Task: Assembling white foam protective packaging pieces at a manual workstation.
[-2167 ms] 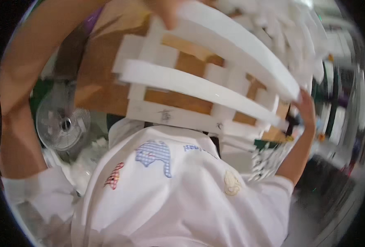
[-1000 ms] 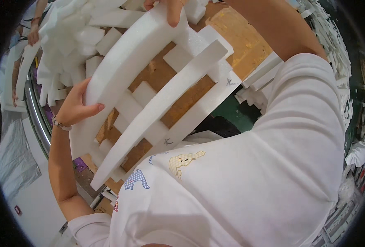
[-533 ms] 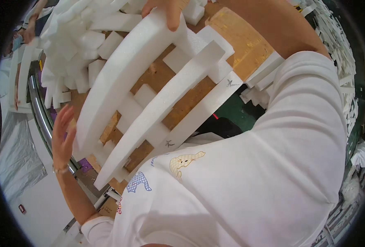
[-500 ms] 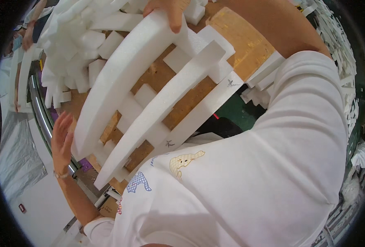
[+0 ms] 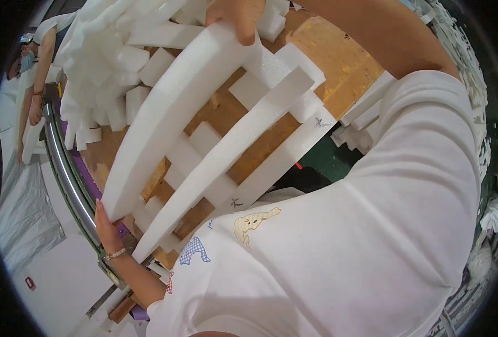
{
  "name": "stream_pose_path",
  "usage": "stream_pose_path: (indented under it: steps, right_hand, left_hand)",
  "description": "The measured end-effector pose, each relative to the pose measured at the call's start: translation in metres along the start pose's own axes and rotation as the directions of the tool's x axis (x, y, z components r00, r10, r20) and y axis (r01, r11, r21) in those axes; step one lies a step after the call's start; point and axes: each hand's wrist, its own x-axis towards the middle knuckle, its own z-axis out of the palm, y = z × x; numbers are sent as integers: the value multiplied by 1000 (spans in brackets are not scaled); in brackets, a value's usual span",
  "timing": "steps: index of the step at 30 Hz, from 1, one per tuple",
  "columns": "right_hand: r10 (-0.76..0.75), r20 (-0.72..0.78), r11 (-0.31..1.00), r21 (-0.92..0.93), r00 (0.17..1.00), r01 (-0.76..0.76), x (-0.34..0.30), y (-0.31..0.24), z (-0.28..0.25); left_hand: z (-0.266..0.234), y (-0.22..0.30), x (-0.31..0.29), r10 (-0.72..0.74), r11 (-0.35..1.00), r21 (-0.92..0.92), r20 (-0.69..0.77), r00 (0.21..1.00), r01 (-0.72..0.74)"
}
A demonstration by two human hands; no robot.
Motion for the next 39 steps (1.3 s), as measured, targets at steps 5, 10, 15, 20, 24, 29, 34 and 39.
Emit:
stream_pose_path:
  steps: [5, 10, 15, 20, 24, 29, 34, 39]
  right_hand:
    - [-5, 35, 1000, -4, 999, 6, 2, 1, -4]
    - [-29, -67, 999, 12, 997, 30, 0, 7, 3]
    - [19, -213, 998, 66, 977, -5, -17, 2, 20]
    - [244, -67, 707, 695, 967, -131, -44, -23, 19]
    - [619, -158, 514, 823, 769, -244, -13, -9, 46]
    - [704, -171, 453, 856, 689, -251, -9, -19, 43]
    - [737, -167, 407, 883, 655, -234, -4, -18, 43]
    - [726, -371, 617, 723, 579, -311, 10, -13, 58]
  left_hand:
    - [6, 9, -6, -24, 998, -59, -1, 1000, 24]
    - [3, 7, -2, -64, 997, -42, 30, 997, 65]
    - [7, 17, -3, -84, 994, -67, 90, 992, 91]
    - [-8, -2, 30, -37, 999, 13, 96, 995, 36]
    - [2, 2, 29, 6, 999, 49, 88, 996, -10]
    - [4, 7, 18, -1, 1000, 31, 69, 998, -1]
    - [11, 12, 19, -2, 998, 70, 60, 998, -3]
    - [0, -23, 28, 345, 915, 191, 81, 935, -354]
